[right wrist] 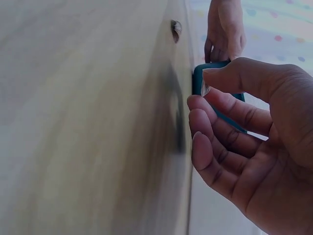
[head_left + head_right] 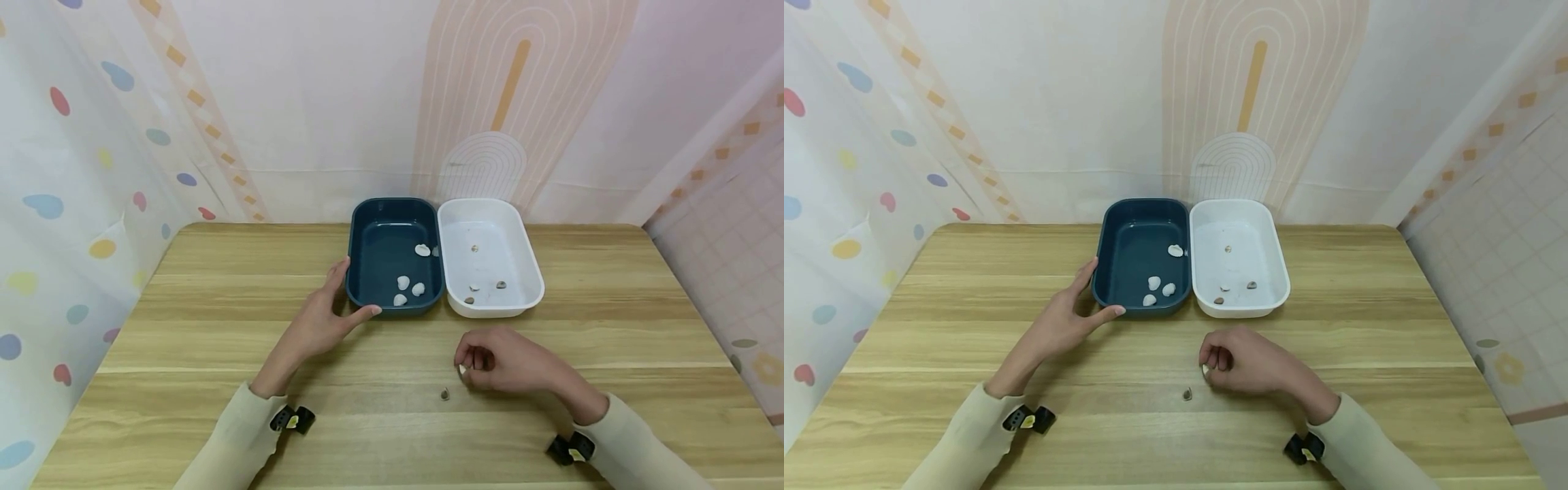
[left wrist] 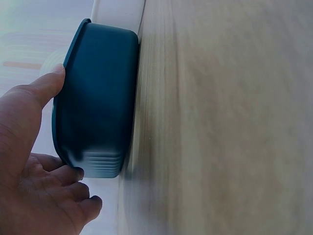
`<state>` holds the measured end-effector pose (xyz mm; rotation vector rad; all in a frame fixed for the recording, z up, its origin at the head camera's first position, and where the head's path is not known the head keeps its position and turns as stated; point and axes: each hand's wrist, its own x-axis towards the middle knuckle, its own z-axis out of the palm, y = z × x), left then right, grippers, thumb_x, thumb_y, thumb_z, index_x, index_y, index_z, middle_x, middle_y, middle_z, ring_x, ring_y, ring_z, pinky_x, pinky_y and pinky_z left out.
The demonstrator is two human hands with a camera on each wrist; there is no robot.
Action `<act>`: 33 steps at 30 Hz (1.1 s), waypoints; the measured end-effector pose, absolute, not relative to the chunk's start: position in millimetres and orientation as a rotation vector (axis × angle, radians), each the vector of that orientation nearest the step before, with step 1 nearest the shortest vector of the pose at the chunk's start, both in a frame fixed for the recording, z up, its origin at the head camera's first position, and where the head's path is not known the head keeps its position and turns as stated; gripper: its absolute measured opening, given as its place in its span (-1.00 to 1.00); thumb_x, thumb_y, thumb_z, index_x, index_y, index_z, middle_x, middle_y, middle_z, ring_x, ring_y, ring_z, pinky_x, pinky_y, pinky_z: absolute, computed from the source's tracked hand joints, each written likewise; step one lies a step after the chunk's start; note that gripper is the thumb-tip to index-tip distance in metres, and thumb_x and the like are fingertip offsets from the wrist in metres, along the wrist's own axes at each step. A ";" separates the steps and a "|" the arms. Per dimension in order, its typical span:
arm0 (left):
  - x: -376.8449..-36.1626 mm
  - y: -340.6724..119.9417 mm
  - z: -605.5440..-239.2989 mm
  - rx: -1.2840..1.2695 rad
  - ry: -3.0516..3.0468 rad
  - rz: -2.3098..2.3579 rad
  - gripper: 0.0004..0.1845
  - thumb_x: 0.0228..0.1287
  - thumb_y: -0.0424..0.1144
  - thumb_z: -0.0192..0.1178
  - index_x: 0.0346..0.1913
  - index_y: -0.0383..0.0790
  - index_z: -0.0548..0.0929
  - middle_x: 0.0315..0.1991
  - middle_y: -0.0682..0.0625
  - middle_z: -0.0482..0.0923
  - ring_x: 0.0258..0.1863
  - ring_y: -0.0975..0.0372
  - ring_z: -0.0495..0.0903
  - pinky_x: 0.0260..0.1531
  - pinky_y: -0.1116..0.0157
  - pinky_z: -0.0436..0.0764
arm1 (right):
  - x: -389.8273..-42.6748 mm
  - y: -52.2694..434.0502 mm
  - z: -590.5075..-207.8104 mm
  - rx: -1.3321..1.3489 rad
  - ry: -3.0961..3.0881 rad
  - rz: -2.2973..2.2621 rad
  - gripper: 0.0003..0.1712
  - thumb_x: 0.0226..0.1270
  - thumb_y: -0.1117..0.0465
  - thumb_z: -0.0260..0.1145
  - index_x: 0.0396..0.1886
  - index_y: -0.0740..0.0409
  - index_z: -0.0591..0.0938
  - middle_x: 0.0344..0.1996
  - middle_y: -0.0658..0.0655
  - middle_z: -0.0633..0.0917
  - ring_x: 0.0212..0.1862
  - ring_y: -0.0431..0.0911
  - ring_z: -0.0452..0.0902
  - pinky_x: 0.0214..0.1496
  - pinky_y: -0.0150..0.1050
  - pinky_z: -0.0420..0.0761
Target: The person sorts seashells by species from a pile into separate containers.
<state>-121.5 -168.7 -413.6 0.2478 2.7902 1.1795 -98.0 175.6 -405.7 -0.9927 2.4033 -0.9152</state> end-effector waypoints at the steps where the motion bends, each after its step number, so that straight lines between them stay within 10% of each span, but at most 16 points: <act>1: -121.6 -168.7 -413.7 0.250 2.790 1.182 0.21 0.17 0.47 0.26 0.69 0.04 -0.12 0.69 -0.07 -0.13 0.66 -0.03 0.01 0.52 -0.17 0.25 | -98.4 176.0 -404.6 -0.992 2.401 -0.921 -0.87 0.30 0.24 0.43 -0.24 -0.11 0.70 -0.44 -0.23 0.63 -0.38 -0.35 0.54 -0.32 -0.38 0.65; 33: -121.0 -168.9 -413.8 0.235 2.790 1.176 0.21 0.16 0.48 0.26 0.69 0.07 -0.13 0.69 -0.11 -0.13 0.66 -0.03 0.00 0.53 -0.18 0.24 | -128.2 196.0 -354.5 -1.010 2.595 -1.018 -0.76 0.22 0.40 0.44 -0.19 0.00 0.74 -0.39 -0.17 0.70 -0.32 -0.28 0.59 -0.27 -0.32 0.70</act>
